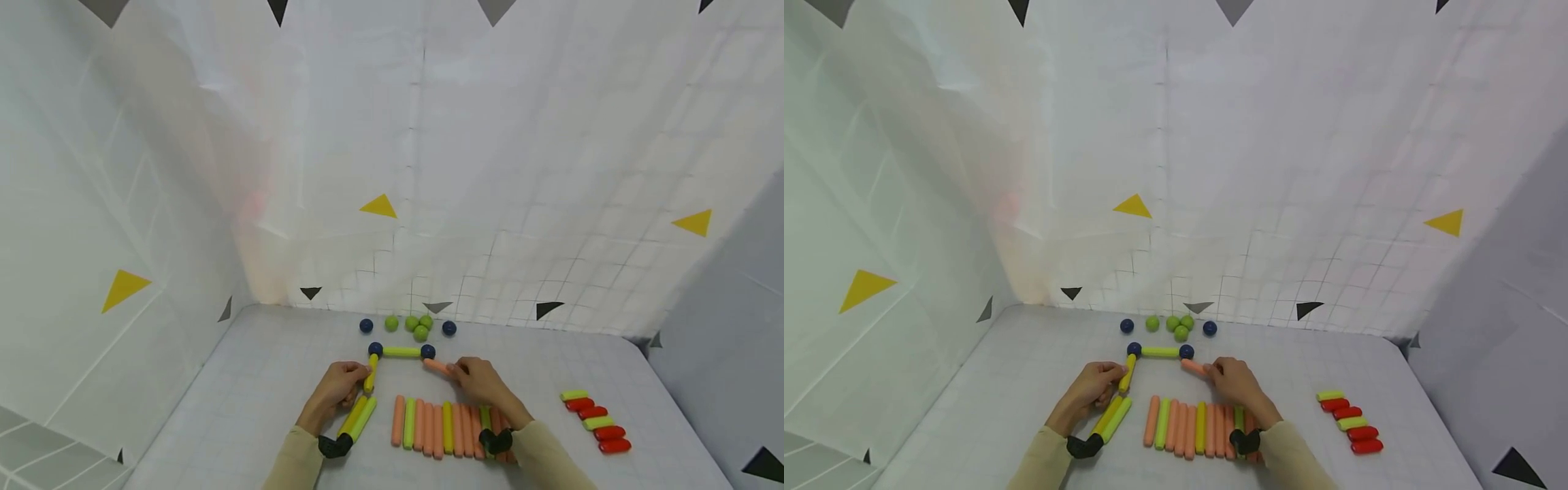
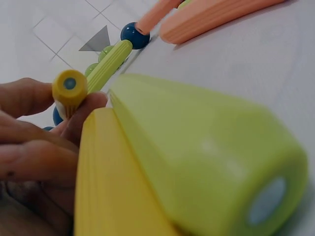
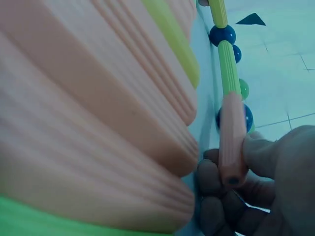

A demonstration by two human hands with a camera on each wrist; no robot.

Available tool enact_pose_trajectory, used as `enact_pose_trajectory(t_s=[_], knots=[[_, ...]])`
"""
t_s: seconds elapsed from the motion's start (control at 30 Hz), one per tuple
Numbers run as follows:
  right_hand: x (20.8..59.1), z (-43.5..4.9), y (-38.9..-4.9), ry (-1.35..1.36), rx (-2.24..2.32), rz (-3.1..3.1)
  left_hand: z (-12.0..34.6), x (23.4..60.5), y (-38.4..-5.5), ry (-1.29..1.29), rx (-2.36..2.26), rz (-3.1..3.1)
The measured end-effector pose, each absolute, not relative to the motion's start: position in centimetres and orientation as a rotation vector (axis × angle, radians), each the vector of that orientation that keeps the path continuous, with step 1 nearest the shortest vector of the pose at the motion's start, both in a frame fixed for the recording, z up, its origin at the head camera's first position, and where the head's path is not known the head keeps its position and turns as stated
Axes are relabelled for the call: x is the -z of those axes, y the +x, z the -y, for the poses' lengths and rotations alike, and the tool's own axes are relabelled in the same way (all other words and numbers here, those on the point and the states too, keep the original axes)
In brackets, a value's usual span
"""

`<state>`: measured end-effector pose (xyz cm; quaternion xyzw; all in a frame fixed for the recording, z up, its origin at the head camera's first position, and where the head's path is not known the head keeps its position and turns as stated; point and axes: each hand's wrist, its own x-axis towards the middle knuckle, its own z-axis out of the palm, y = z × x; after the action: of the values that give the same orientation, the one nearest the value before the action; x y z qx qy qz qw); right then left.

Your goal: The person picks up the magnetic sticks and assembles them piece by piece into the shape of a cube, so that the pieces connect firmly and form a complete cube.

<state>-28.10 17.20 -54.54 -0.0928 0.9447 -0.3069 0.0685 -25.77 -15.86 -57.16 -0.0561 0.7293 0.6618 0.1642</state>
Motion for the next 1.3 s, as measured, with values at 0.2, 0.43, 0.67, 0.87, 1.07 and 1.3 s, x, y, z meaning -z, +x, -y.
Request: enact_pose_trajectory(t_s=[0.2, 0.43, 0.67, 0.87, 1.07, 1.3], knots=[[54.8, -16.8, -27.8, -0.210, 0.950, -2.856, 15.9, 57.5, -25.8, -0.155, -1.929, -2.060], [54.7, -16.6, -27.7, -0.103, 1.022, -2.850, 15.9, 57.5, -25.9, -0.196, -1.929, -2.055], [54.9, -16.4, -27.8, -0.119, 1.122, -2.818, 16.3, 57.4, -25.8, -0.222, -1.939, -2.019], [55.1, -15.8, -28.0, -0.122, 1.180, -2.804, 16.4, 57.3, -25.5, -0.204, -1.966, -1.961], [55.0, -14.9, -28.6, -0.147, 1.250, -2.778, 16.6, 57.0, -24.6, -0.203, -1.938, -1.960], [55.7, -14.3, -30.5, -0.186, 1.321, -2.804, 16.0, 56.9, -24.0, -0.165, -1.928, -2.030]])
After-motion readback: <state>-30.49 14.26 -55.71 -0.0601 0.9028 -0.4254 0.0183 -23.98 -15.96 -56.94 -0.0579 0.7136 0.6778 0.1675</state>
